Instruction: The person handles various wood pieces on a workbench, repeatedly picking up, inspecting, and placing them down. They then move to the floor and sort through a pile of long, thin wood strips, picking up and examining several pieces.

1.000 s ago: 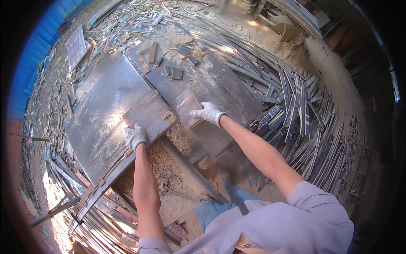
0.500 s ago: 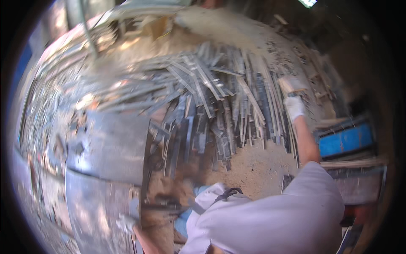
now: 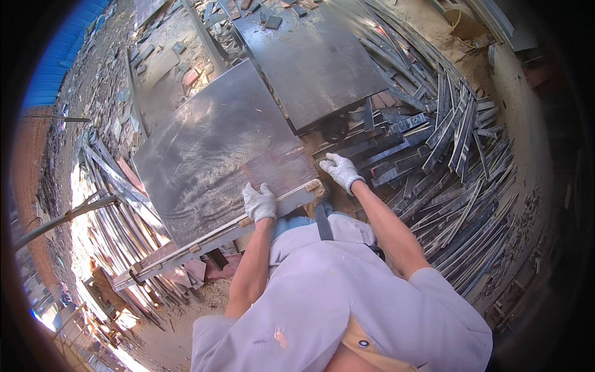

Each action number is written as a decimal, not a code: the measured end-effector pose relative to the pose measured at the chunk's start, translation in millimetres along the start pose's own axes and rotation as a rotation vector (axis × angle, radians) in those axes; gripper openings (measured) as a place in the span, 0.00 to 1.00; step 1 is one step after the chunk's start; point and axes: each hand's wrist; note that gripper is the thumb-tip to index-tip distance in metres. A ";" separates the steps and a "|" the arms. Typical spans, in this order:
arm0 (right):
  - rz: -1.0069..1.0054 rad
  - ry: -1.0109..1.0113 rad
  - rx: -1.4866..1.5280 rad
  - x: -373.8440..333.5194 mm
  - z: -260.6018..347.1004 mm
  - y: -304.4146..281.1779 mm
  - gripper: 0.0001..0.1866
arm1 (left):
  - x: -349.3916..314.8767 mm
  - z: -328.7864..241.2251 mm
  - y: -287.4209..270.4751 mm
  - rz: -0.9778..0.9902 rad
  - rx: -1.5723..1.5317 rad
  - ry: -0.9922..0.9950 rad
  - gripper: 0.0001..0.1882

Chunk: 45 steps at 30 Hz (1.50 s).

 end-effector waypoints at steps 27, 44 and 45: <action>-0.214 -0.057 -0.297 11.0 -2.3 -20.6 0.25 | -42.6 -44.0 26.3 0.121 -0.022 0.143 0.25; -0.496 -0.270 -0.498 23.9 -2.8 -4.7 0.27 | -31.2 -49.8 16.4 -0.043 -0.058 0.239 0.18; -0.505 -0.279 -0.450 22.6 -1.5 -4.7 0.26 | -31.8 -49.7 16.2 -0.049 -0.058 0.239 0.18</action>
Point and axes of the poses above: each hand's wrist, its own x-axis towards the middle knuckle, its own y-axis out of the palm, z = x × y, and after that the axes turned 2 degrees about -x, right-handed
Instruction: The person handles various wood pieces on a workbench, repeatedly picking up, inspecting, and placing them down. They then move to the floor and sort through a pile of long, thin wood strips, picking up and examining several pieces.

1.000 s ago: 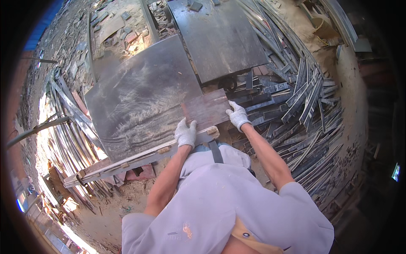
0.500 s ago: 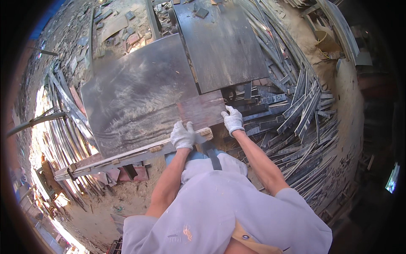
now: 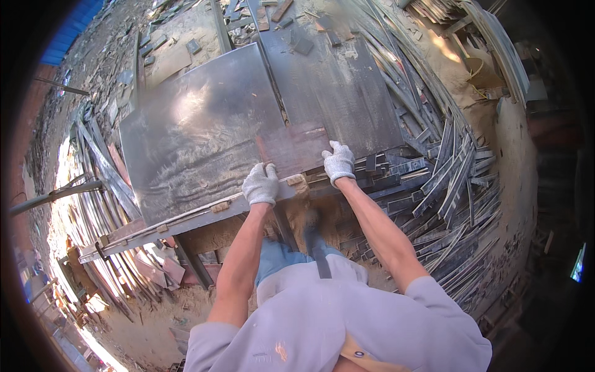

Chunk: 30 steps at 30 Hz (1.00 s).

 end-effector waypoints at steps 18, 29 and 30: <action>-0.081 0.069 0.190 -29.3 -2.5 4.8 0.24 | -28.8 9.7 -3.0 -0.086 0.051 0.030 0.18; -0.117 0.060 0.203 -47.6 -4.6 18.1 0.23 | -40.5 24.3 -6.9 -0.055 0.072 0.043 0.18; -0.111 0.058 0.201 -49.5 -4.3 19.1 0.23 | -41.4 26.4 -8.1 -0.050 0.076 0.040 0.19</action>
Point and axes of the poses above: each hand's wrist, its own x-axis towards the middle knuckle, its own y-axis out of the palm, z = x × y, and after that the axes turned 2 degrees about -x, right-handed
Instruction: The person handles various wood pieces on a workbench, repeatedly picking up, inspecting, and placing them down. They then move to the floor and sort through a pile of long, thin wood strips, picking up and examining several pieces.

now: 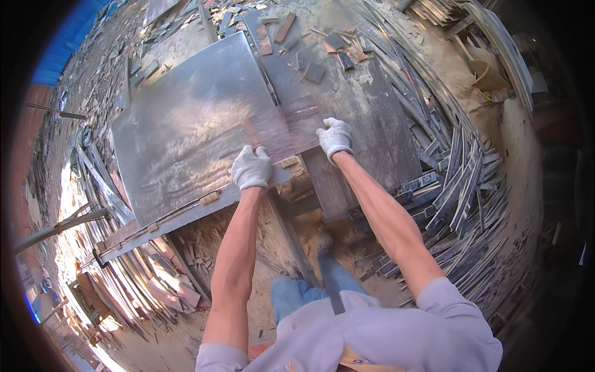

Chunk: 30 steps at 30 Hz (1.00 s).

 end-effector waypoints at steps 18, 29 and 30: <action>0.012 0.054 -0.025 15.5 17.9 7.9 0.21 | 15.5 0.0 -18.1 0.023 0.020 0.002 0.22; 0.110 0.100 -0.071 33.1 44.1 -1.2 0.25 | 52.9 0.1 -17.4 -0.019 0.016 -0.005 0.23; 0.138 0.084 -0.083 34.5 46.5 -4.5 0.26 | 57.7 0.2 -19.7 -0.026 0.009 -0.013 0.23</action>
Point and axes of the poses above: each hand's wrist, its own x-axis towards the middle knuckle, its own y-axis out of the palm, z = x × y, and after that the axes turned 2 degrees about -x, right-handed
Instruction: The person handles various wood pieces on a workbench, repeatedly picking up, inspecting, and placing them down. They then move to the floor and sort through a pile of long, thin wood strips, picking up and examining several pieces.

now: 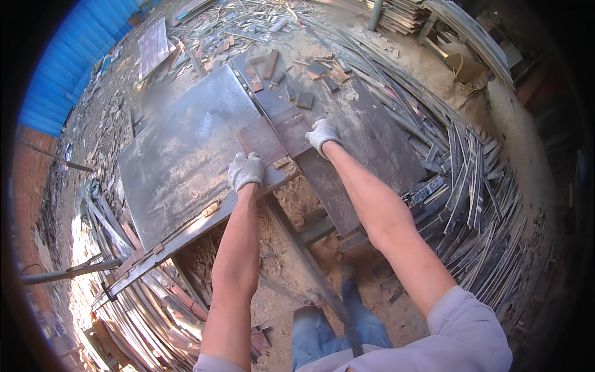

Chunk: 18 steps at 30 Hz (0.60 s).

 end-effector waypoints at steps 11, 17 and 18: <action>0.166 0.283 0.727 -97.9 -73.6 -41.1 0.36 | -31.2 -9.2 -6.7 0.199 -0.145 -0.121 0.23; 0.258 -0.020 0.797 -148.4 -73.0 -84.3 0.41 | -117.6 -1.5 -8.2 0.266 -0.180 -0.196 0.20; 0.318 -0.022 0.766 -154.9 -62.4 -86.0 0.41 | -134.9 3.4 -8.1 0.289 -0.198 -0.202 0.20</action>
Point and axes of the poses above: each hand's wrist, its own x-axis towards the middle knuckle, its own y-axis out of the palm, z = x × y, and after that the axes turned 2 degrees about -x, right-handed
